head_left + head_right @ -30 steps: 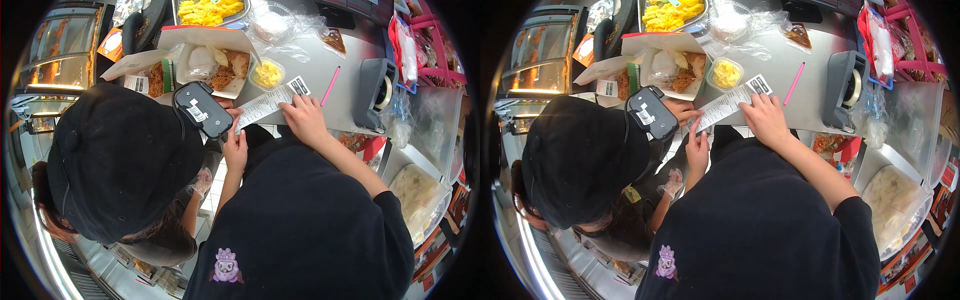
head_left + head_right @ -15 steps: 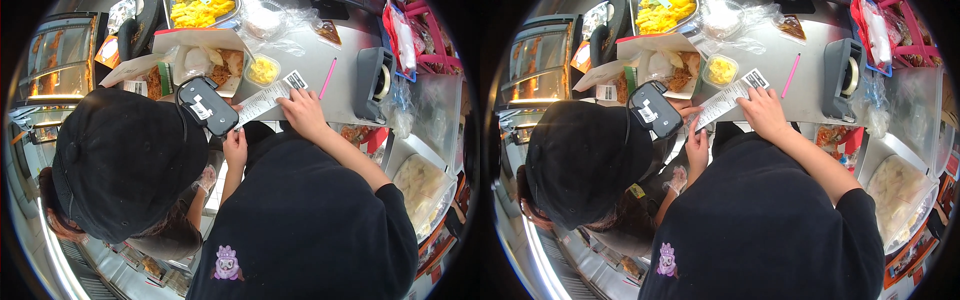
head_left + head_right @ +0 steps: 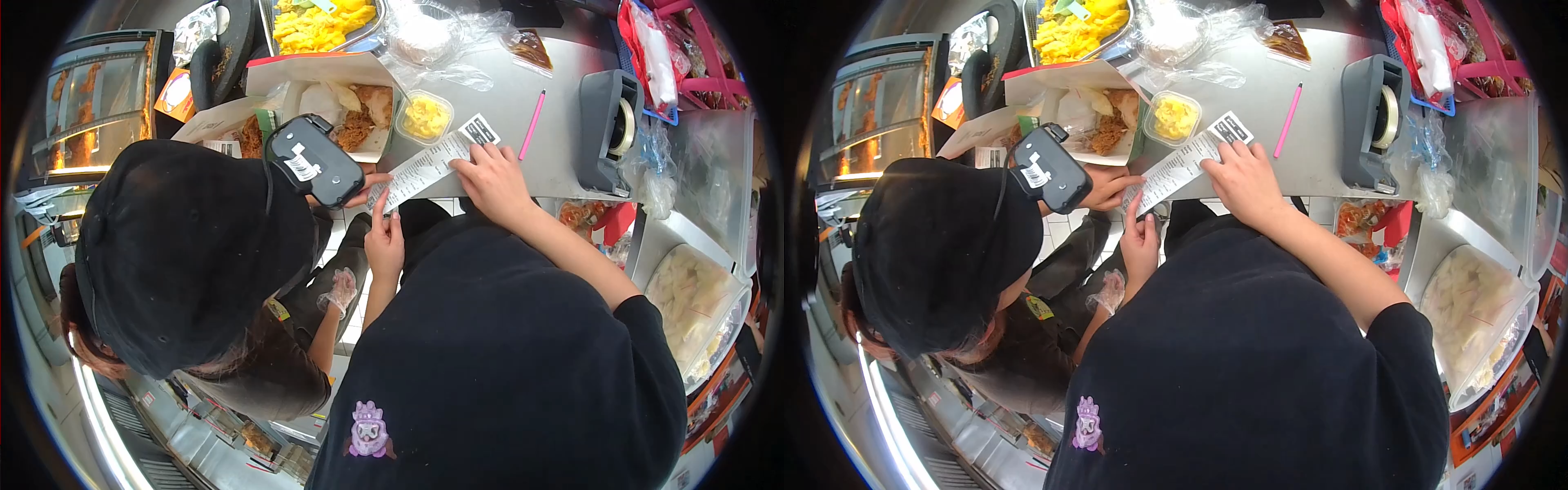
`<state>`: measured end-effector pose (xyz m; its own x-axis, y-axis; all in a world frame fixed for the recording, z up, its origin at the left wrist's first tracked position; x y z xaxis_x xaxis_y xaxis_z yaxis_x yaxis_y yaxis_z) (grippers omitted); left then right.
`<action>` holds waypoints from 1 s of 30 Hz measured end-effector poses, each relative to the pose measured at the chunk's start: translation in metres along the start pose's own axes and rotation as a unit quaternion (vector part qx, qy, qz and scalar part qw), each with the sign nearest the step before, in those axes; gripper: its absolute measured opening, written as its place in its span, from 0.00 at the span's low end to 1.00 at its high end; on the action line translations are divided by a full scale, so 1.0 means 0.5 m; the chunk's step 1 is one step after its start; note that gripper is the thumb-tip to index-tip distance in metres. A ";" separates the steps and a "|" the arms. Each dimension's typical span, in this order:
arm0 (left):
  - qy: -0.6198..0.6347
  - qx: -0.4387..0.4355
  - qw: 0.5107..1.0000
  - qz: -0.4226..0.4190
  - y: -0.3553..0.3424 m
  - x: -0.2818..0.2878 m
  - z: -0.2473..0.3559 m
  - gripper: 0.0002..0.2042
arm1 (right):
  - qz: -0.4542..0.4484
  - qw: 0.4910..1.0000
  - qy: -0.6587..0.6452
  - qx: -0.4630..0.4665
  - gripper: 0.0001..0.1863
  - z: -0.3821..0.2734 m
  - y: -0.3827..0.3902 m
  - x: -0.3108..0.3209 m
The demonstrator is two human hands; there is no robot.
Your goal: Packing fried chicken, rice, and sides into takeout containers and marking a receipt.
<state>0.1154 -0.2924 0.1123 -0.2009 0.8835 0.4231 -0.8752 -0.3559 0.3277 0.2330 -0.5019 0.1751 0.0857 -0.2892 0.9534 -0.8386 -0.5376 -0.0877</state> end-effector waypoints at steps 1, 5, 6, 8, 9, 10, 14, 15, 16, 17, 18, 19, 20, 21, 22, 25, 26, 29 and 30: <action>-0.002 0.000 1.000 0.000 0.000 0.000 0.003 0.22 | 0.000 1.000 -0.002 -0.001 0.11 0.001 0.000 -0.001; -0.042 -0.012 0.999 -0.001 0.002 0.004 0.018 0.23 | 0.005 1.000 -0.003 0.001 0.11 0.002 0.000 0.001; -0.070 -0.022 0.997 -0.001 0.003 0.005 0.025 0.23 | 0.006 1.000 -0.002 0.002 0.11 0.001 0.000 0.002; -0.116 -0.061 0.991 0.000 0.008 0.002 0.059 0.24 | 0.004 1.000 -0.001 0.001 0.11 0.002 0.000 0.000; -0.162 -0.098 0.982 0.003 0.011 -0.003 0.085 0.24 | 0.001 1.000 0.000 0.002 0.10 0.003 0.000 -0.001; -0.162 -0.098 0.982 0.002 0.010 -0.007 0.098 0.24 | 0.001 1.000 0.000 0.001 0.10 0.003 0.000 -0.002; -0.227 -0.156 0.959 -0.068 -0.005 -0.068 0.159 0.26 | 0.002 1.000 0.000 0.000 0.11 0.000 -0.001 -0.002; -0.241 -0.152 0.955 -0.087 -0.010 -0.083 0.166 0.27 | 0.003 1.000 -0.003 0.000 0.11 0.000 0.000 -0.002; -0.255 -0.149 0.949 -0.107 -0.015 -0.098 0.168 0.28 | 0.002 1.000 -0.002 -0.001 0.11 -0.001 0.000 -0.001; -0.256 -0.168 0.946 -0.109 -0.019 -0.107 0.164 0.31 | 0.000 1.000 -0.002 -0.005 0.11 -0.001 0.001 -0.001; -0.255 -0.168 0.946 -0.109 -0.021 -0.111 0.163 0.31 | -0.002 1.000 -0.003 -0.009 0.11 0.000 0.001 -0.002; -0.259 -0.149 0.946 -0.122 -0.024 -0.118 0.155 0.32 | -0.002 1.000 -0.002 -0.009 0.11 0.001 0.002 -0.004; -0.264 -0.131 0.946 -0.134 -0.025 -0.122 0.148 0.33 | 0.006 1.000 -0.005 -0.009 0.11 0.001 0.003 -0.003; -0.263 -0.131 0.946 -0.135 -0.026 -0.122 0.149 0.33 | 0.014 1.000 -0.007 -0.008 0.11 0.001 0.003 -0.002; -0.290 -0.123 0.938 -0.147 -0.025 -0.126 0.146 0.34 | 0.013 1.000 -0.007 -0.009 0.11 0.002 0.004 -0.002; -0.309 -0.108 0.931 -0.164 -0.023 -0.129 0.136 0.36 | 0.014 1.000 -0.006 -0.009 0.12 0.002 0.003 -0.003; -0.301 -0.102 0.933 -0.168 -0.023 -0.128 0.133 0.36 | 0.015 1.000 -0.004 -0.008 0.12 0.002 0.002 -0.002; -0.307 -0.106 0.931 -0.168 -0.020 -0.127 0.132 0.36 | 0.015 1.000 -0.003 -0.009 0.12 0.002 0.002 -0.001; -0.309 -0.105 0.931 -0.164 -0.021 -0.125 0.132 0.36 | 0.012 1.000 -0.002 -0.013 0.12 0.004 0.002 -0.001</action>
Point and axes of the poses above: each hand's wrist, its own y-axis away from the middle knuckle, its own x-axis out of the back of the hand, z = x × y, the point moved 9 cm from there along -y, towards the middle knuckle, and after that the axes turned 8 degrees about y, right-handed, at the moved point
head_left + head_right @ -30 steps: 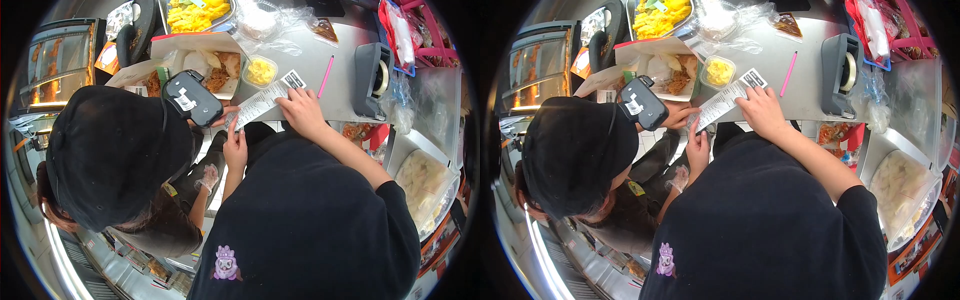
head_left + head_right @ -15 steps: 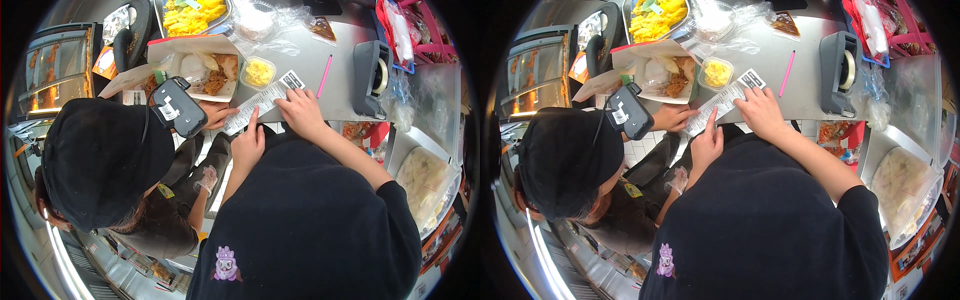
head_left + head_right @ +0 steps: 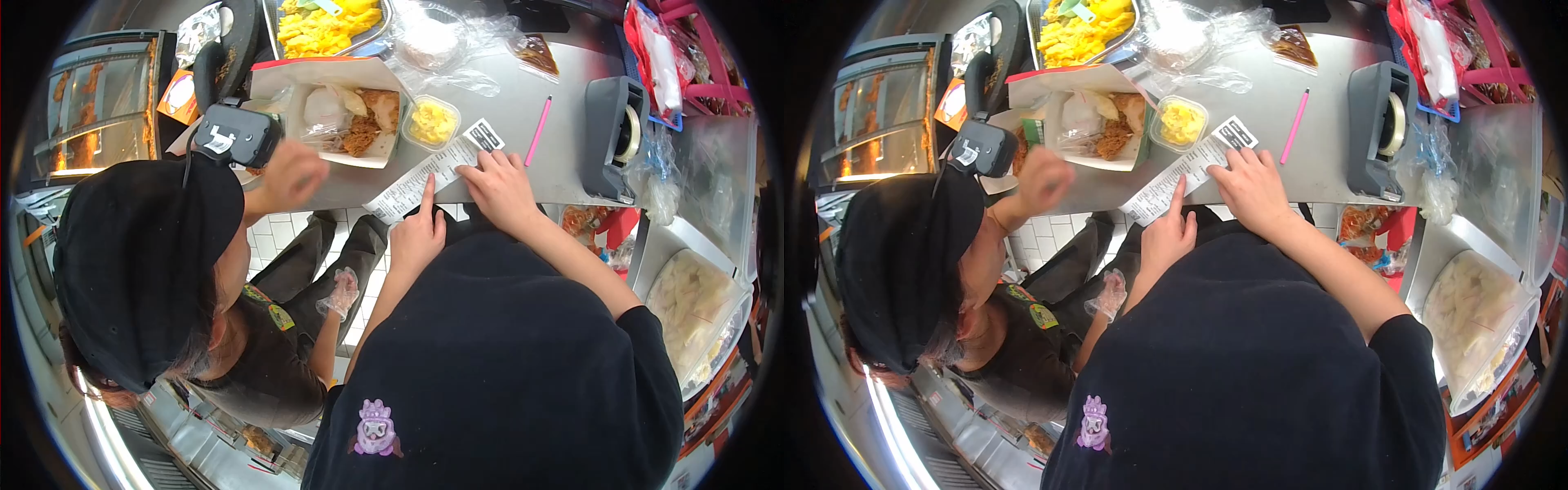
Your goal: Packing fried chicken, rice, and sides into takeout containers and marking a receipt.
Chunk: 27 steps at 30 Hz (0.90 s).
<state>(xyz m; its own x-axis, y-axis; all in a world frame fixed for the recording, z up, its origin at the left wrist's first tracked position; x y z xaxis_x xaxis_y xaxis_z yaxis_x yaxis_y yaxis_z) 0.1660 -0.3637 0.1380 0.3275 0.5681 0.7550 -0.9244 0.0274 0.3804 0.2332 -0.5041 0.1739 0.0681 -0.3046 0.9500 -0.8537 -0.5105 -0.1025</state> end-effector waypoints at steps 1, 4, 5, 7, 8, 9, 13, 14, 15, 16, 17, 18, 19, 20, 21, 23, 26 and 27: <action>0.016 0.003 1.000 0.003 0.001 0.001 -0.002 0.35 | 0.001 1.000 -0.002 0.002 0.12 -0.001 0.001 0.002; 0.026 0.016 1.000 0.003 0.003 0.002 -0.011 0.34 | 0.003 1.000 -0.007 -0.003 0.12 0.000 -0.001 0.004; 0.027 0.013 1.000 0.004 0.003 0.003 -0.012 0.34 | 0.002 1.000 -0.006 -0.003 0.11 0.000 -0.002 0.003; 0.028 0.012 1.000 0.005 0.004 0.004 -0.012 0.34 | 0.000 1.000 -0.006 -0.002 0.11 -0.002 -0.003 0.002; 0.029 0.014 0.999 0.006 0.005 0.006 -0.012 0.33 | 0.001 1.000 -0.004 -0.001 0.11 -0.003 -0.004 0.003; 0.030 0.016 0.999 0.008 0.005 0.007 -0.013 0.33 | 0.001 1.000 -0.002 0.000 0.11 -0.003 -0.005 0.004; 0.029 0.014 0.999 0.015 0.006 0.013 -0.016 0.32 | -0.003 1.000 0.000 -0.002 0.11 -0.003 -0.006 0.004; 0.027 0.014 0.999 0.014 0.007 0.015 -0.015 0.32 | -0.003 1.000 0.001 -0.001 0.11 -0.004 -0.006 0.004; 0.025 0.013 1.000 0.012 0.008 0.016 -0.014 0.32 | -0.002 1.000 0.002 0.000 0.11 -0.005 -0.006 0.005; 0.026 0.014 1.000 0.012 0.008 0.015 -0.016 0.32 | -0.003 1.000 0.002 0.001 0.11 -0.005 -0.007 0.005; 0.029 0.012 0.999 0.017 0.009 0.014 -0.019 0.32 | -0.003 1.000 0.000 0.000 0.11 -0.005 -0.007 0.004; 0.033 0.011 0.999 0.022 0.010 0.015 -0.020 0.31 | -0.004 1.000 -0.002 -0.002 0.11 -0.005 -0.007 0.004; 0.033 0.011 0.999 0.021 0.010 0.015 -0.020 0.31 | -0.005 1.000 -0.002 -0.002 0.11 -0.005 -0.006 0.004; 0.035 0.016 0.999 0.020 0.009 0.015 -0.022 0.31 | -0.002 1.000 -0.003 -0.002 0.11 -0.004 -0.006 0.004; 0.036 0.020 0.999 0.018 0.009 0.015 -0.023 0.31 | 0.001 1.000 -0.005 -0.003 0.11 -0.003 -0.006 0.005; 0.038 0.016 0.999 0.025 0.011 0.020 -0.018 0.30 | 0.000 1.000 -0.006 -0.003 0.11 -0.002 -0.005 0.005; 0.047 0.006 0.998 0.044 0.017 0.029 -0.011 0.29 | -0.002 1.000 -0.007 -0.001 0.11 -0.003 -0.005 0.005; 0.055 0.001 0.997 0.056 0.020 0.034 -0.009 0.29 | -0.003 1.000 -0.008 0.001 0.11 -0.004 -0.006 0.005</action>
Point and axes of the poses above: each hand's wrist, its own y-axis away from the middle knuckle, its own x-axis out of the back of the hand, z = x × y, the point moved 9 cm from there along -y, towards the middle knuckle, and after that the axes turned 8 degrees about y, right-handed, at the moved point
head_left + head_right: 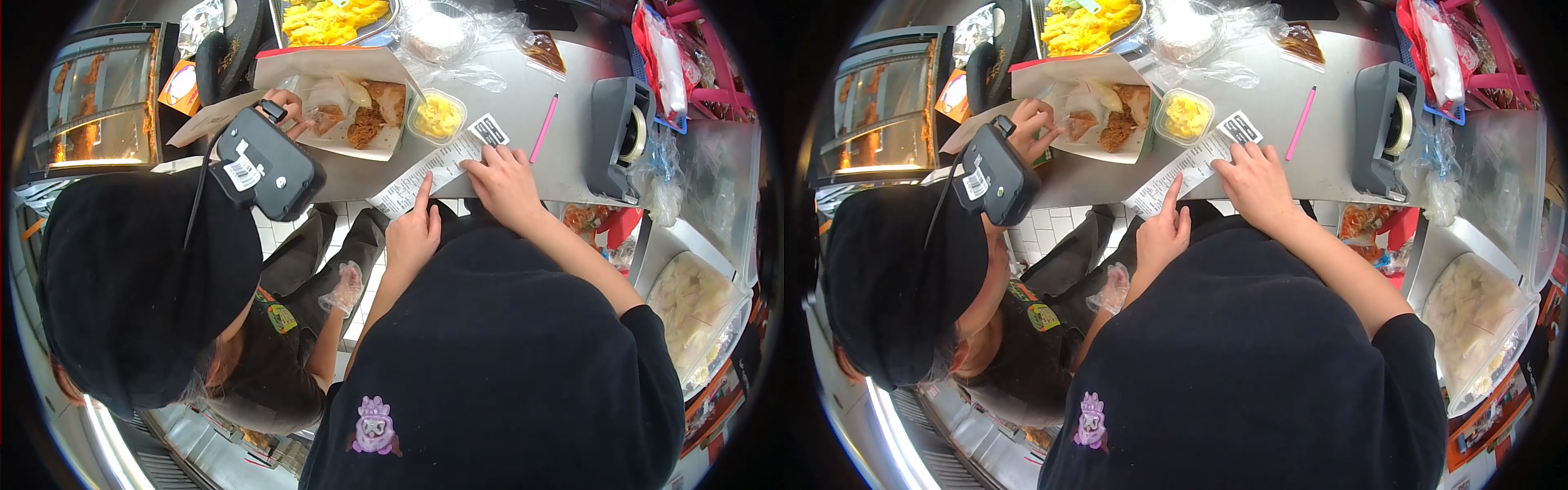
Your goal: Packing fried chicken, rice, and sides into takeout containers and marking a receipt.
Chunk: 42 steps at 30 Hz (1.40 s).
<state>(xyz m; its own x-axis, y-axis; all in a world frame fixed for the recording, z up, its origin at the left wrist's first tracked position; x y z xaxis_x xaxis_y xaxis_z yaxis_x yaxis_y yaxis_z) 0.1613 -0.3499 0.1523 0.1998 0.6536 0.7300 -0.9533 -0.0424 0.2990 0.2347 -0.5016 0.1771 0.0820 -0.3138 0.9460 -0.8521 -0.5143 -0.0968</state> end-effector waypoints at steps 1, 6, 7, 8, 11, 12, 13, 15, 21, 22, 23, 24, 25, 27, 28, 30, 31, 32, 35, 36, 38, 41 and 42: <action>0.001 -0.002 1.000 -0.003 0.000 0.000 0.003 0.29 | -0.001 1.000 0.002 -0.003 0.11 0.002 0.001 -0.001; 0.022 -0.024 0.999 0.035 0.025 0.036 0.013 0.25 | 0.001 1.000 -0.005 0.000 0.11 -0.004 -0.001 0.000; 0.041 -0.034 0.998 0.039 0.028 0.039 0.017 0.25 | 0.000 1.000 -0.002 -0.005 0.11 -0.001 0.001 -0.002; 0.042 -0.029 0.998 0.048 0.030 0.043 0.017 0.22 | 0.000 1.000 0.002 -0.006 0.11 0.001 0.003 -0.003; 0.042 -0.012 0.999 0.030 0.045 0.042 0.011 0.18 | 0.000 1.000 0.005 -0.002 0.10 0.000 0.004 -0.003; 0.039 -0.006 0.999 0.035 0.055 0.050 0.012 0.18 | 0.002 1.000 0.002 0.006 0.10 -0.007 0.000 0.001; 0.042 -0.006 0.999 0.029 0.055 0.047 0.011 0.17 | 0.002 1.000 0.004 0.003 0.10 -0.004 0.001 -0.002; 0.046 -0.007 0.999 0.022 0.055 0.041 0.008 0.15 | 0.008 1.000 0.007 -0.002 0.10 0.002 0.004 -0.004; 0.069 0.016 0.997 0.028 0.064 0.051 0.002 0.14 | 0.022 1.000 0.004 0.001 0.09 0.002 0.001 -0.002; 0.067 0.023 0.997 0.025 0.065 0.051 0.002 0.14 | 0.022 1.000 0.004 0.000 0.09 0.002 0.002 -0.003; 0.065 0.030 0.997 0.022 0.066 0.050 0.001 0.14 | 0.020 1.000 0.006 0.000 0.09 0.004 0.002 -0.004; 0.064 0.029 0.997 0.022 0.065 0.049 0.001 0.14 | 0.019 1.000 0.008 -0.001 0.09 0.005 0.002 -0.004; 0.065 0.029 0.997 0.025 0.064 0.048 0.001 0.13 | 0.020 1.000 0.008 -0.002 0.09 0.007 0.004 -0.003; 0.063 0.037 0.997 0.038 0.068 0.059 0.001 0.12 | 0.017 1.000 0.000 0.004 0.09 0.003 -0.003 0.002; 0.064 0.038 0.996 0.040 0.068 0.061 0.004 0.10 | 0.020 1.000 0.000 0.006 0.09 0.006 -0.003 0.004; 0.066 0.039 0.996 0.047 0.069 0.064 0.002 0.08 | 0.027 0.999 0.008 -0.026 0.07 0.030 -0.002 0.012; 0.067 0.032 0.996 0.058 0.069 0.064 -0.001 0.06 | 0.030 0.999 0.009 -0.024 0.07 0.037 -0.003 0.017; 0.069 0.024 0.995 0.070 0.069 0.066 -0.004 0.05 | 0.033 0.999 0.015 -0.039 0.05 0.050 -0.005 0.022; 0.087 0.028 0.993 0.078 0.070 0.070 -0.013 0.09 | 0.044 0.997 0.040 -0.052 0.03 0.081 -0.023 0.041; 0.089 0.028 0.992 0.082 0.071 0.073 -0.013 0.09 | 0.056 0.995 0.058 -0.058 0.04 0.092 -0.031 0.050; 0.136 0.032 0.985 0.099 0.071 0.088 -0.009 0.11 | 0.061 0.992 0.086 -0.070 0.06 0.121 -0.047 0.051; 0.173 0.076 0.981 0.030 0.064 0.082 -0.017 0.14 | 0.066 0.984 0.137 -0.094 0.08 0.165 -0.065 0.060; 0.177 0.074 0.981 0.025 0.058 0.084 -0.028 0.14 | 0.043 0.983 0.141 -0.112 0.11 0.183 -0.068 0.057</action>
Point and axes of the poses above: each hand's wrist, its own y-axis away from the middle knuckle, its own x-axis out of the back of the hand, z = x × y, the point moved 9 cm from there along -y, towards the middle knuckle, and after that the axes turned 8 degrees about y, right-handed, at the moved point
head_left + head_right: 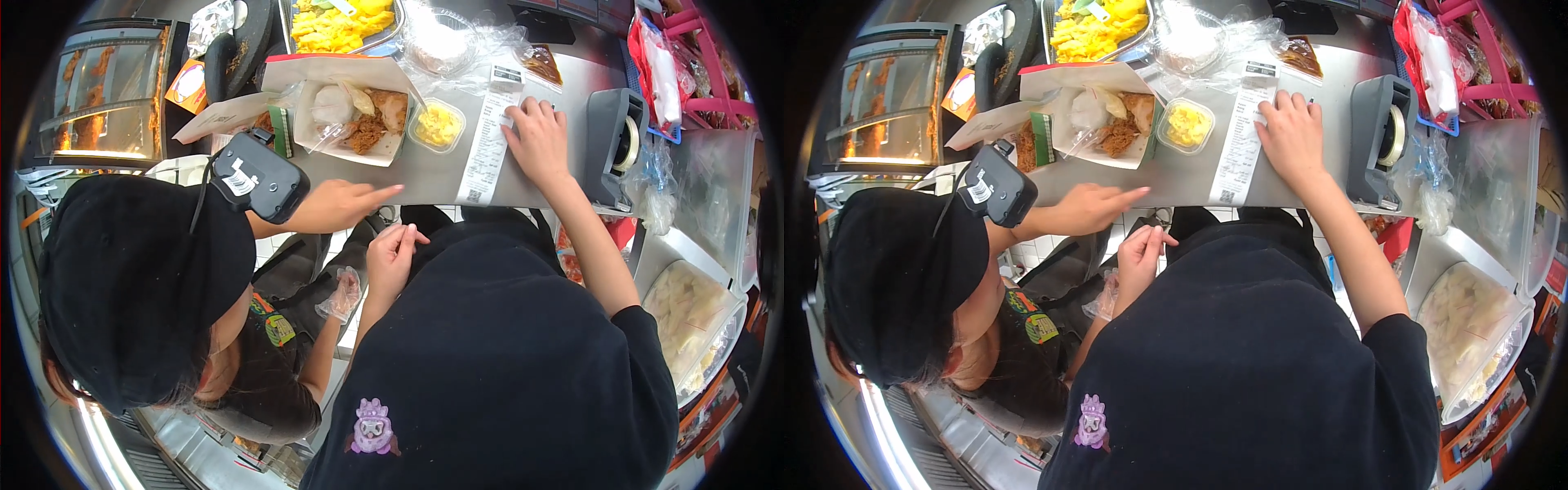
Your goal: Packing fried chicken, rice, and sides into takeout containers and marking a receipt.
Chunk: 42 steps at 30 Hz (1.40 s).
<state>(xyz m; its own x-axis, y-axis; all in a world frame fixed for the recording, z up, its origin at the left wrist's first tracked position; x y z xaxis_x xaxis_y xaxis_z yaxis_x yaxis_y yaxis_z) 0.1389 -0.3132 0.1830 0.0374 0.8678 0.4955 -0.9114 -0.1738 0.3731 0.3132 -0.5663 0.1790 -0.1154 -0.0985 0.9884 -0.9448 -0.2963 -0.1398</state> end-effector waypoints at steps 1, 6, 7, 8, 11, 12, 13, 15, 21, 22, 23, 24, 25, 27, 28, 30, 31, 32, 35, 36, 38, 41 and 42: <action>0.101 -0.027 0.991 -0.084 0.005 -0.019 0.003 0.13 | -0.001 1.000 0.000 0.005 0.11 0.001 -0.008 0.001; 0.345 0.056 0.885 -0.308 0.097 -0.084 0.027 0.16 | 0.019 0.999 -0.030 -0.007 0.12 0.007 -0.018 0.042; 0.347 0.057 0.884 -0.310 0.100 -0.084 0.013 0.16 | 0.009 0.999 -0.042 -0.011 0.12 0.012 -0.016 0.044; 0.333 0.037 0.895 -0.294 0.102 -0.083 -0.015 0.15 | 0.006 0.999 -0.040 -0.011 0.12 0.015 -0.013 0.044; 0.305 -0.003 0.914 -0.266 0.096 -0.078 -0.057 0.15 | -0.026 0.997 -0.072 0.022 0.13 0.007 0.007 0.022; 0.251 -0.007 0.938 -0.239 0.082 -0.063 -0.062 0.12 | -0.040 0.995 -0.083 0.037 0.14 -0.007 0.016 0.015; 0.196 -0.012 0.958 -0.210 0.070 -0.050 -0.062 0.10 | -0.053 0.993 -0.095 0.053 0.16 -0.023 0.025 0.008; 0.141 -0.014 0.976 -0.167 0.045 -0.046 -0.052 0.06 | -0.036 0.993 -0.098 0.047 0.20 -0.046 0.034 0.002; 0.152 -0.037 0.987 0.026 -0.003 0.016 -0.027 0.06 | -0.045 0.995 -0.081 0.024 0.21 -0.077 0.020 -0.011; 0.166 -0.070 0.978 0.101 -0.005 0.057 -0.022 0.05 | -0.041 0.995 -0.083 0.030 0.21 -0.071 0.010 -0.012; 0.170 -0.061 0.972 0.151 -0.017 0.094 -0.011 0.03 | -0.028 0.997 -0.069 0.006 0.20 -0.043 0.006 -0.009; 0.235 -0.099 0.949 0.182 -0.038 0.130 -0.009 0.02 | -0.013 0.998 -0.056 -0.018 0.18 -0.023 0.002 0.000; 0.211 -0.083 0.944 0.241 -0.052 0.182 -0.037 0.03 | -0.007 0.998 -0.055 -0.012 0.18 -0.031 -0.014 0.010; 0.167 -0.136 0.926 0.308 -0.090 0.284 0.016 0.07 | 0.011 0.975 -0.218 -0.041 0.17 -0.032 -0.043 0.040; 0.137 -0.178 0.920 0.321 -0.122 0.326 0.047 0.09 | 0.005 0.947 -0.317 -0.051 0.17 -0.055 -0.064 0.065; 0.087 -0.283 0.884 0.362 -0.186 0.396 0.096 0.11 | -0.008 0.930 -0.366 -0.030 0.18 -0.130 -0.103 0.109; 0.091 -0.289 0.880 0.365 -0.231 0.415 0.112 0.11 | -0.022 0.912 -0.410 -0.021 0.18 -0.169 -0.125 0.120; 0.026 -0.320 0.867 0.381 -0.265 0.427 0.149 0.12 | -0.036 0.910 -0.410 -0.047 0.16 -0.196 -0.139 0.124; -0.041 -0.327 0.898 0.293 -0.356 0.445 0.178 0.15 | -0.041 0.956 -0.290 -0.030 0.13 -0.229 -0.172 0.079; -0.056 -0.290 0.935 0.194 -0.402 0.434 0.167 0.15 | -0.033 0.957 -0.285 -0.034 0.13 -0.240 -0.165 0.079; -0.137 -0.290 0.919 0.230 -0.381 0.422 0.187 0.13 | -0.052 0.961 -0.255 -0.096 0.09 -0.257 -0.128 0.079; -0.229 -0.286 0.911 0.188 -0.376 0.396 0.151 0.12 | -0.029 0.930 -0.330 -0.159 0.09 -0.295 -0.073 0.072; -0.224 -0.290 0.912 0.182 -0.365 0.388 0.143 0.12 | -0.028 0.931 -0.325 -0.166 0.09 -0.315 -0.062 0.064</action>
<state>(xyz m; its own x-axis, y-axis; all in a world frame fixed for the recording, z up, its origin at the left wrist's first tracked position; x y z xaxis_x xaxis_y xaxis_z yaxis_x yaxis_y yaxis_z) 0.3419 -0.1466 0.2672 -0.2659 0.5011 0.8235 -0.9557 -0.0251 -0.2933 0.2903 -0.4108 0.2240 0.0450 -0.6771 0.7345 -0.9989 -0.0192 0.0434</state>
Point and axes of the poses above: each hand's wrist, its own y-axis away from the middle knuckle, its own x-axis out of the back of the hand, z = x × y, the point moved 9 cm from there along -y, towards the middle knuckle, and after that the axes turned 8 degrees about y, right-handed, at the moved point
